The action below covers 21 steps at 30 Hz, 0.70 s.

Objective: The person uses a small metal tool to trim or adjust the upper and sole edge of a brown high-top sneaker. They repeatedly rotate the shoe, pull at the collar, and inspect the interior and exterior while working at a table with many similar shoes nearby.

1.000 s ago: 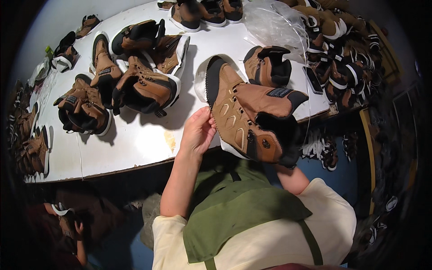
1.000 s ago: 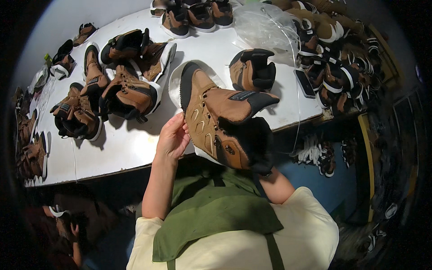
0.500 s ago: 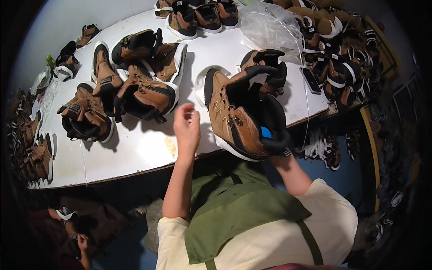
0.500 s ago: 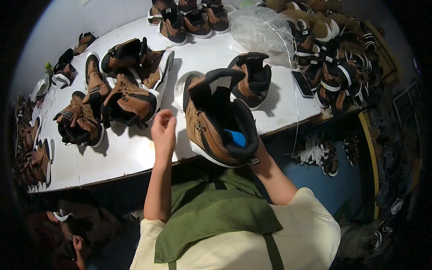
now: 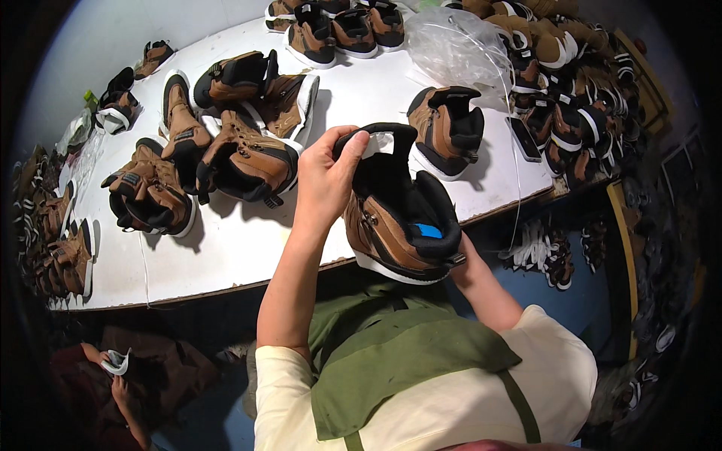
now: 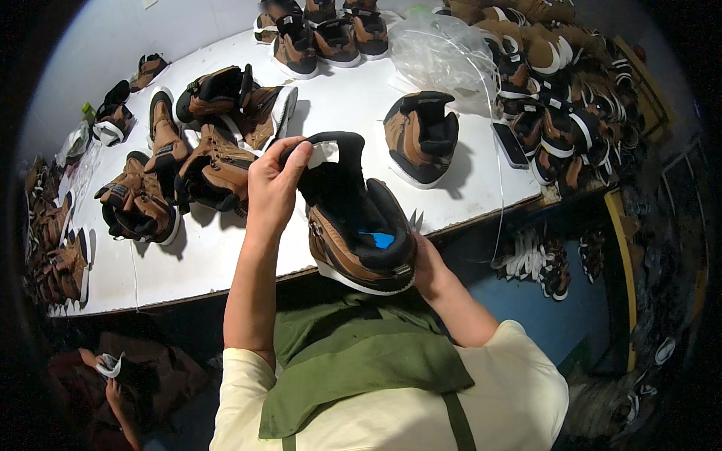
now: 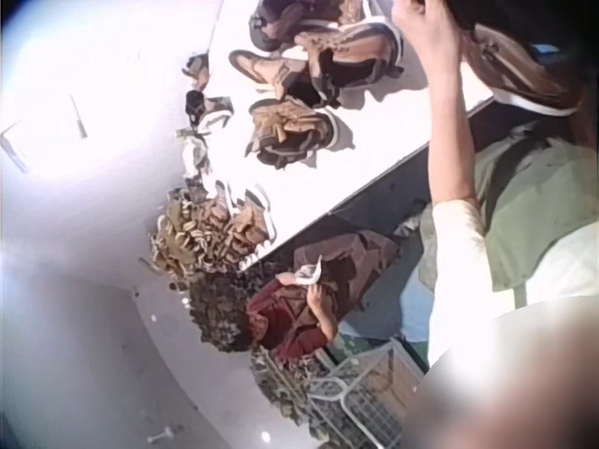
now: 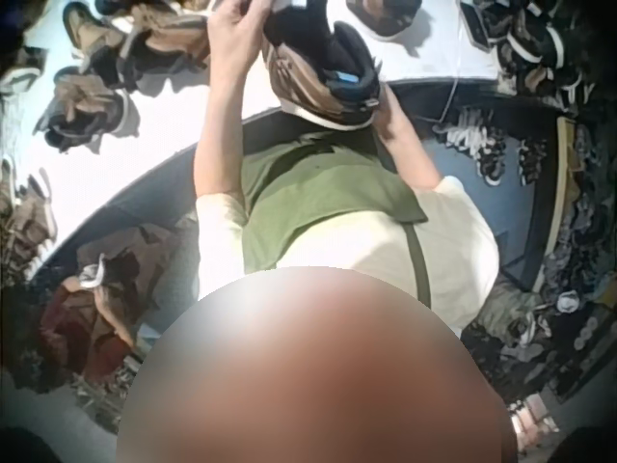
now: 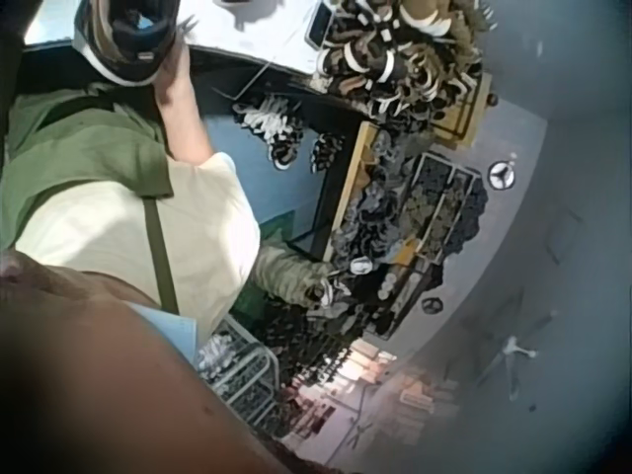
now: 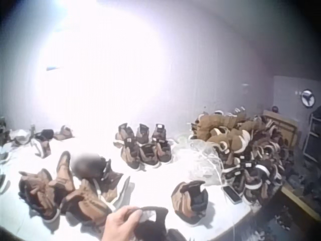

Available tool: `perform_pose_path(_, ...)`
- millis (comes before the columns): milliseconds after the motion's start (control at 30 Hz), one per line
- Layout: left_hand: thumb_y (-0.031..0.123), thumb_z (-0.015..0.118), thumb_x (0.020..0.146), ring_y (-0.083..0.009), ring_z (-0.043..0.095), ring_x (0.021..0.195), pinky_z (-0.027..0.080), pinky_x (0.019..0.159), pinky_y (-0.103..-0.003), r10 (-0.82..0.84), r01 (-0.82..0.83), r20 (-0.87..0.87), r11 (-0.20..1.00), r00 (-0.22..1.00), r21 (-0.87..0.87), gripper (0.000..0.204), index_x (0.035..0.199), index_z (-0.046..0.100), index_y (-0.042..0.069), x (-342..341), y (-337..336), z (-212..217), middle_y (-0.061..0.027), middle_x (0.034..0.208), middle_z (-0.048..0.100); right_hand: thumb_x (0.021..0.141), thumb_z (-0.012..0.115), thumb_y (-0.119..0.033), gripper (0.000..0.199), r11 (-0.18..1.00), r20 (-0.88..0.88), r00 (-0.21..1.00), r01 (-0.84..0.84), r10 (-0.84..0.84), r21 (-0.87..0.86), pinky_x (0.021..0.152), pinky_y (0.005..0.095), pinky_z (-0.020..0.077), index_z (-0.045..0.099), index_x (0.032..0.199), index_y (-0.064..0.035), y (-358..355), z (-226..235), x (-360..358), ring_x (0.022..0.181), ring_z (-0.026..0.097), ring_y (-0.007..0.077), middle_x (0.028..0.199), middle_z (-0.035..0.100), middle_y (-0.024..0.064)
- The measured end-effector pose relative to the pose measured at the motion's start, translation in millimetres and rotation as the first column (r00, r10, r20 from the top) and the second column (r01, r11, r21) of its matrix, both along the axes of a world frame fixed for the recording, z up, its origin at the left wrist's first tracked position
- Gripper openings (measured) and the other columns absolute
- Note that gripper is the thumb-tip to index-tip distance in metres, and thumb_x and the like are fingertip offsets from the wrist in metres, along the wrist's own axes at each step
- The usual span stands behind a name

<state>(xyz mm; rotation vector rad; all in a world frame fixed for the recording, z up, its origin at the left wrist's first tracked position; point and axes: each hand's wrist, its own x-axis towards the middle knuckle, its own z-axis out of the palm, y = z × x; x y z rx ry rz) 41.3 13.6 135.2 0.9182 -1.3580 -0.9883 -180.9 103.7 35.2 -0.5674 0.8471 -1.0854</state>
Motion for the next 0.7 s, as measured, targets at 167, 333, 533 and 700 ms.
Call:
perform_pose_path(167, 0.021, 0.062, 0.091, -0.0021, 0.046, 0.060, 0.037, 0.052, -0.017, -0.071, 0.095, -0.230, 0.991, 0.971, 0.098, 0.028, 0.093, 0.065, -0.007, 0, -12, -12, 0.0039, 0.067, 0.056, 0.098, 0.040, -0.030, 0.042, 0.997, -0.029, 0.999, 0.024, -0.022, 0.072, 0.096, 0.0362, 0.0455, 0.051, 0.125, -0.0015, 9, 10, 1, 0.106, 0.058, 0.0219, 0.117, 0.061, 0.0125)
perform_pose_path(333, 0.019, 0.065, 0.089, -0.0020, 0.047, 0.059, 0.037, 0.052, -0.017, -0.063, 0.152, -0.379, 0.966, 0.923, 0.209, 0.023, 0.090, 0.066, -0.005, 2, -18, -17, 0.0039, 0.069, 0.057, 0.098, 0.040, -0.030, 0.041, 0.992, -0.098, 0.994, 0.052, -0.041, 0.111, 0.096, 0.0353, 0.0458, 0.052, 0.124, -0.0011, 15, 24, 3, 0.107, 0.058, 0.0216, 0.116, 0.061, 0.0129)
perform_pose_path(533, 0.018, 0.065, 0.088, -0.0054, 0.053, 0.059, 0.044, 0.055, -0.018, -0.052, 0.248, -0.560, 0.927, 0.827, 0.280, 0.023, 0.090, 0.064, -0.005, 3, -22, -20, -0.0003, 0.071, 0.060, 0.097, 0.044, -0.026, 0.036, 0.964, 0.133, 0.978, 0.128, -0.162, 0.234, 0.094, 0.0352, 0.0479, 0.054, 0.121, -0.0013, 2, 1, -3, 0.104, 0.060, 0.0220, 0.112, 0.063, 0.0126)
perform_pose_path(700, 0.018, 0.063, 0.089, -0.0079, 0.057, 0.061, 0.048, 0.057, -0.020, -0.056, 0.308, -0.614, 0.898, 0.788, 0.314, 0.023, 0.093, 0.062, -0.004, 6, -24, -27, -0.0030, 0.075, 0.062, 0.095, 0.049, -0.020, 0.028, 0.943, 0.111, 0.955, 0.244, -0.274, 0.227, 0.085, 0.0357, 0.0527, 0.056, 0.115, -0.0008, 1, 8, -1, 0.094, 0.064, 0.0209, 0.105, 0.065, 0.0114)
